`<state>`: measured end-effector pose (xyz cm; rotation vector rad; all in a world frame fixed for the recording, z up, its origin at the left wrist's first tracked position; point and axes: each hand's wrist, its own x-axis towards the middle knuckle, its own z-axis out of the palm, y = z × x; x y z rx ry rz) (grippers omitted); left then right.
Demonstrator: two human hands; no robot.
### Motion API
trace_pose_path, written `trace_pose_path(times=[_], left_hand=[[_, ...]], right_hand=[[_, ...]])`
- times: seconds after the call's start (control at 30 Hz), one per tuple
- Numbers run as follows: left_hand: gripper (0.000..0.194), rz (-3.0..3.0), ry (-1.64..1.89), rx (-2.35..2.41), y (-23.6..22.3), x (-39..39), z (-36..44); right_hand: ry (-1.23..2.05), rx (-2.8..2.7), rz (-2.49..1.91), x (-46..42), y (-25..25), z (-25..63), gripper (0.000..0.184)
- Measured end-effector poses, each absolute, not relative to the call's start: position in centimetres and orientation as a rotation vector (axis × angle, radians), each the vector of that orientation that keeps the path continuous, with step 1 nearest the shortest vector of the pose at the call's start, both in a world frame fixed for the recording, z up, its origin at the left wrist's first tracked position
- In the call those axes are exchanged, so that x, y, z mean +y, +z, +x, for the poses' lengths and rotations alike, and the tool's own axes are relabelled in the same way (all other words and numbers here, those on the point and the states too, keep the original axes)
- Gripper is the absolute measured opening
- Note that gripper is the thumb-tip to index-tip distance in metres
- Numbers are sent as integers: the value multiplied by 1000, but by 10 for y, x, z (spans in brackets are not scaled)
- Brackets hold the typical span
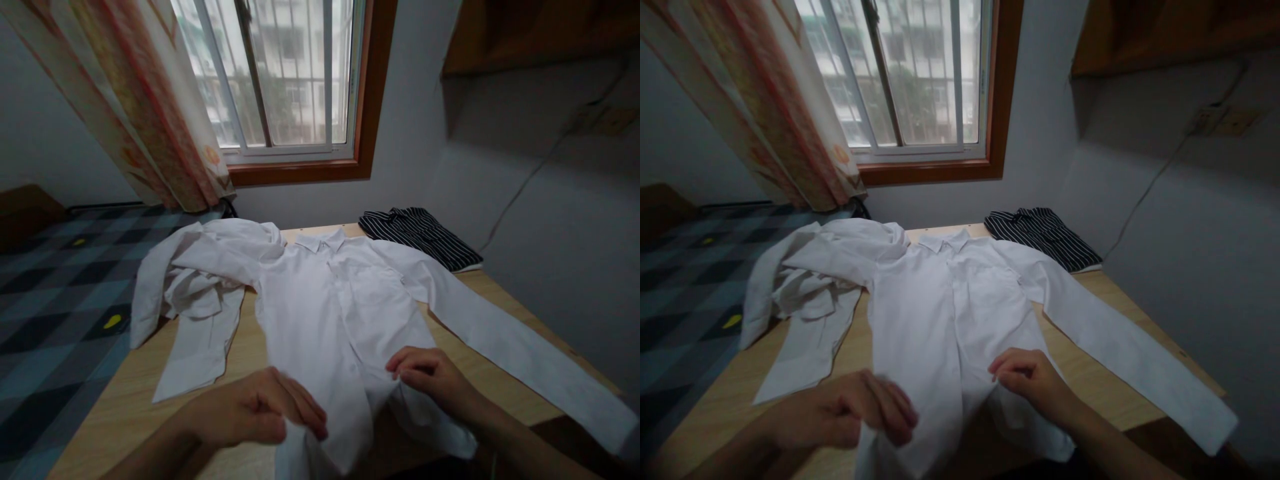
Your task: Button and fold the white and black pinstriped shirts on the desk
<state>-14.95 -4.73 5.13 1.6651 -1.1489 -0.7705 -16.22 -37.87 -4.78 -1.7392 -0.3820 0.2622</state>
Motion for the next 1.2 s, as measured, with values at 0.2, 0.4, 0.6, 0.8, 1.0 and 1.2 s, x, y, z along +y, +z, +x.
trace_pose_path(times=[0.2, 0.4, 0.6, 0.8, 1.0, 1.2], left_hand=[[66, 1698, -1050, -1156, 61, -54, -138], [62, 2599, -362, -870, -2, -72, -95], [76, 2911, -146, -898, -48, -84, -65], [80, 2935, -129, -935, -49, -79, -66], [80, 2932, -140, -944, -47, -79, -66], [75, 2880, -183, -985, -39, -75, -56]], right_hand=[[475, -428, -1799, -374, -44, -166, 27], [648, -486, -2049, -364, -26, -171, 10], [706, -310, -1772, -372, -21, -165, 10], [877, -346, -1625, -380, 3, -178, 11], [738, -718, -2343, -366, 17, -172, 16], [-4, -916, -2465, -324, 8, -87, 43]])
